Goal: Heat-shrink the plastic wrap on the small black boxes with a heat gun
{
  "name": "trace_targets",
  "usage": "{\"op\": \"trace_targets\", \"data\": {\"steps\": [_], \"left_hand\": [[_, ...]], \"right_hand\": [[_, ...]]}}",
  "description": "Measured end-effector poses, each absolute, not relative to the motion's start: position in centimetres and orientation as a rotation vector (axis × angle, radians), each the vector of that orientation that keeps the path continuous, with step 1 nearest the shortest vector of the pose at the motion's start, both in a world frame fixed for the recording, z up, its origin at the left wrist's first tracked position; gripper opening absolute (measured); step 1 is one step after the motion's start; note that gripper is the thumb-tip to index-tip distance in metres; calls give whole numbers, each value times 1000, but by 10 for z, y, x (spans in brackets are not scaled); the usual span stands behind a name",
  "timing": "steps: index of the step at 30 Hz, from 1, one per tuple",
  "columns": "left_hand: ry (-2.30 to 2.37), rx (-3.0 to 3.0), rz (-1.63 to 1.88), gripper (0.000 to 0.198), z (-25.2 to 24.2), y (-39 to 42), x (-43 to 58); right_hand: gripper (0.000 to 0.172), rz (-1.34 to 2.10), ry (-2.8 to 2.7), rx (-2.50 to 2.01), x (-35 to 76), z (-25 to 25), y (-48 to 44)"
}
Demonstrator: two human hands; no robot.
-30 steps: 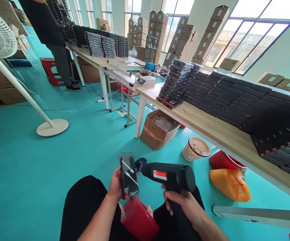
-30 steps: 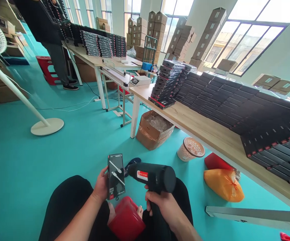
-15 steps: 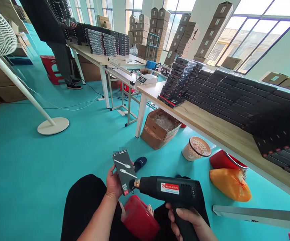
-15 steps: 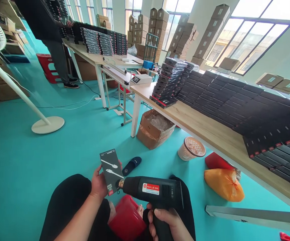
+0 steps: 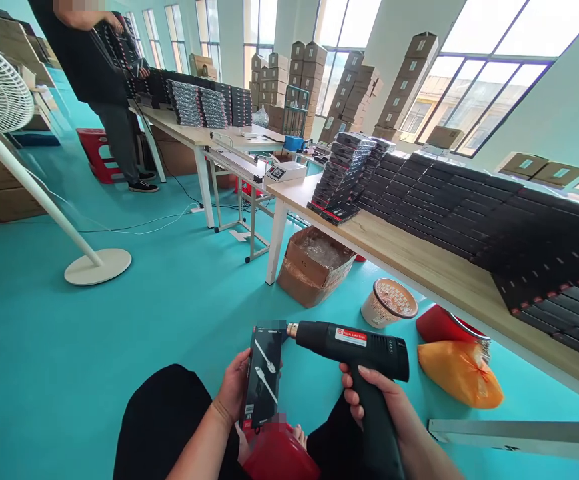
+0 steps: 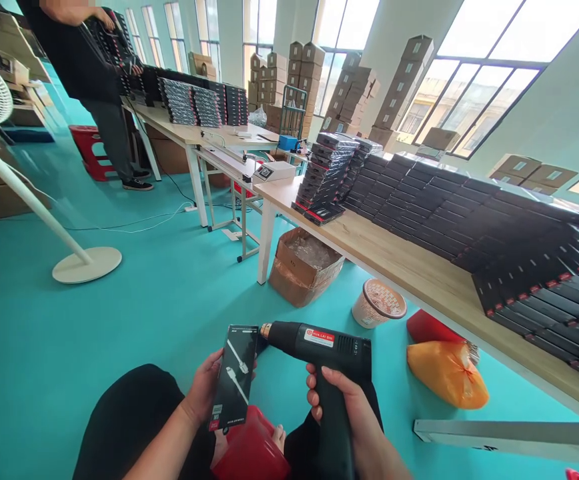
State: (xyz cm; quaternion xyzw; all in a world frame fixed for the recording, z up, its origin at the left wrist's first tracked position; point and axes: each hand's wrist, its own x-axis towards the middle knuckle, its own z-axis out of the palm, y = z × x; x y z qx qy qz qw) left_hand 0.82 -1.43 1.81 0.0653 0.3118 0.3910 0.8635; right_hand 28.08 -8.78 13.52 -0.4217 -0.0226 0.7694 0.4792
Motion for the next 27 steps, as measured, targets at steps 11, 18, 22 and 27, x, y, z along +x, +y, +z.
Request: {"op": "trace_targets", "data": {"steps": [11,18,22,27], "left_hand": [[818,127,946,25,13,-11,8],[815,93,987,21,17,-11,7],[836,93,1098,18,12,-10,8],[730,36,944,27,13,-6,9]], "right_hand": [[23,2005,-976,-1342,236,175,-85],[12,1830,-1217,-1496,222,195,-79],[15,1873,-1286,-1525,221,195,-84],[20,1853,-1228,-1513,225,191,-90]]}}
